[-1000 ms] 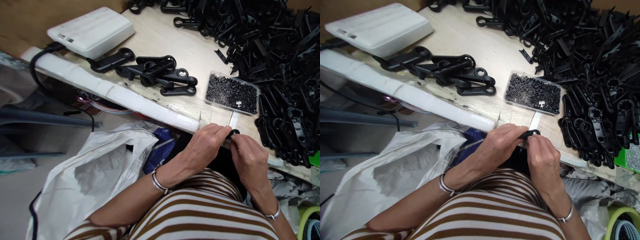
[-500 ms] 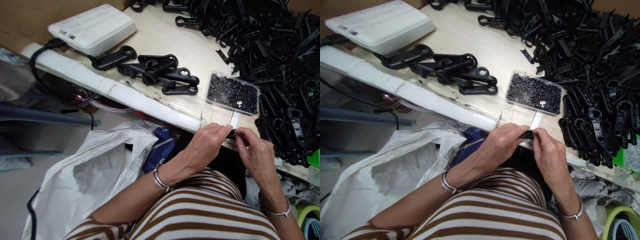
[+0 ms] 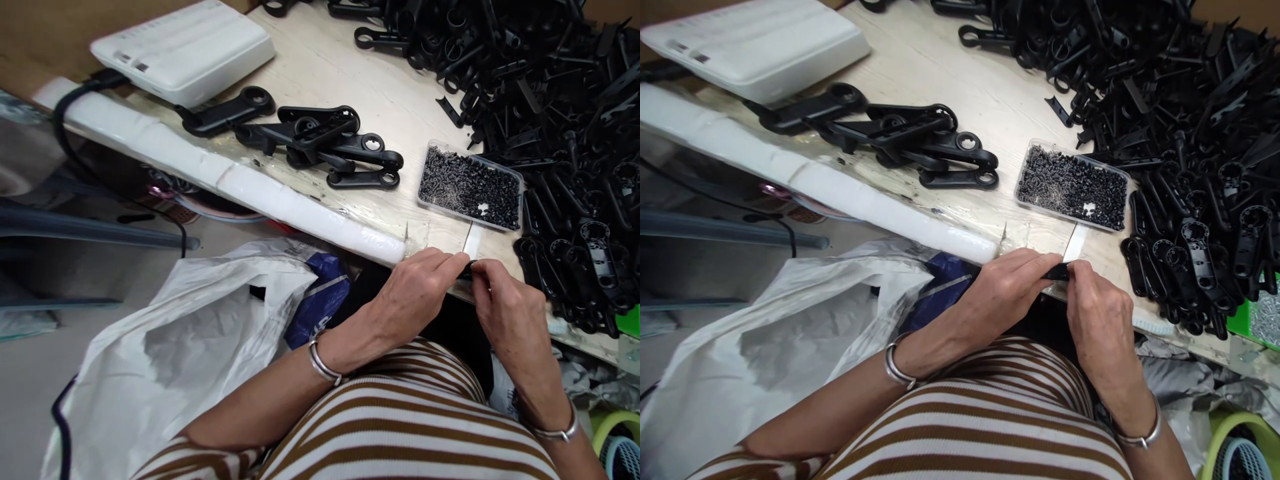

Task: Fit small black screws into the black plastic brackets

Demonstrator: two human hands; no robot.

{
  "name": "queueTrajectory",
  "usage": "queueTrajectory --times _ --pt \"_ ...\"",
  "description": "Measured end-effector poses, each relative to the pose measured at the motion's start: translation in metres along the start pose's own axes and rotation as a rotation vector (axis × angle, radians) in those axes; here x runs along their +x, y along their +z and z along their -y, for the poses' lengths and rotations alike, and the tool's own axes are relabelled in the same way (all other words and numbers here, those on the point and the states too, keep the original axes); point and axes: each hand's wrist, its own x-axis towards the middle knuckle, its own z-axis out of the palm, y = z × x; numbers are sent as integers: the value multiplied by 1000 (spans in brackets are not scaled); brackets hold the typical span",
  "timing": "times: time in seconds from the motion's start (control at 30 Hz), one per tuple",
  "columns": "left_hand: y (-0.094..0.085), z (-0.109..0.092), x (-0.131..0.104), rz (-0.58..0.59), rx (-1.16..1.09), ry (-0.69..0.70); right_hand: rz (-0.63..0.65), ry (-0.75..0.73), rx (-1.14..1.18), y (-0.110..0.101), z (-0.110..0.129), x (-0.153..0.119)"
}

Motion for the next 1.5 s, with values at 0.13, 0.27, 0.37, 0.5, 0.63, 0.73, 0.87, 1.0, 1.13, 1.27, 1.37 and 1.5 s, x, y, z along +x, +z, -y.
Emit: queueTrajectory --times 0.13,0.27,0.37,0.5,0.63,0.73,0.87,1.0,1.13,1.27,1.37,1.5 --pt "3 1 -1 -54 -1 27 37 -59 -125 -3 8 4" --pt "4 2 -2 -88 -17 16 96 -75 -273 -6 26 13" --pt "6 4 -3 -114 1 -15 132 -49 -318 -6 33 18" --pt "9 6 -4 -176 3 -19 105 -30 -98 2 15 14" --pt "12 5 -5 -261 -11 -14 -56 216 504 11 -13 -2" --pt "11 1 -4 -327 -26 -8 -204 470 836 11 -21 -14" --pt "8 -8 -3 -367 -25 -10 -286 699 1186 11 -12 -19" --pt "7 -17 -4 -388 -22 18 -123 749 1588 15 3 -13" --pt "6 -23 -7 -385 -17 21 -174 809 1704 14 9 -6" --pt "6 -24 -8 -372 -33 18 -212 852 1669 15 9 -1" --pt "6 -23 -7 -374 -40 4 -230 868 1678 18 9 2" --pt "5 -20 -5 -399 -33 -13 -141 839 1792 22 10 3"
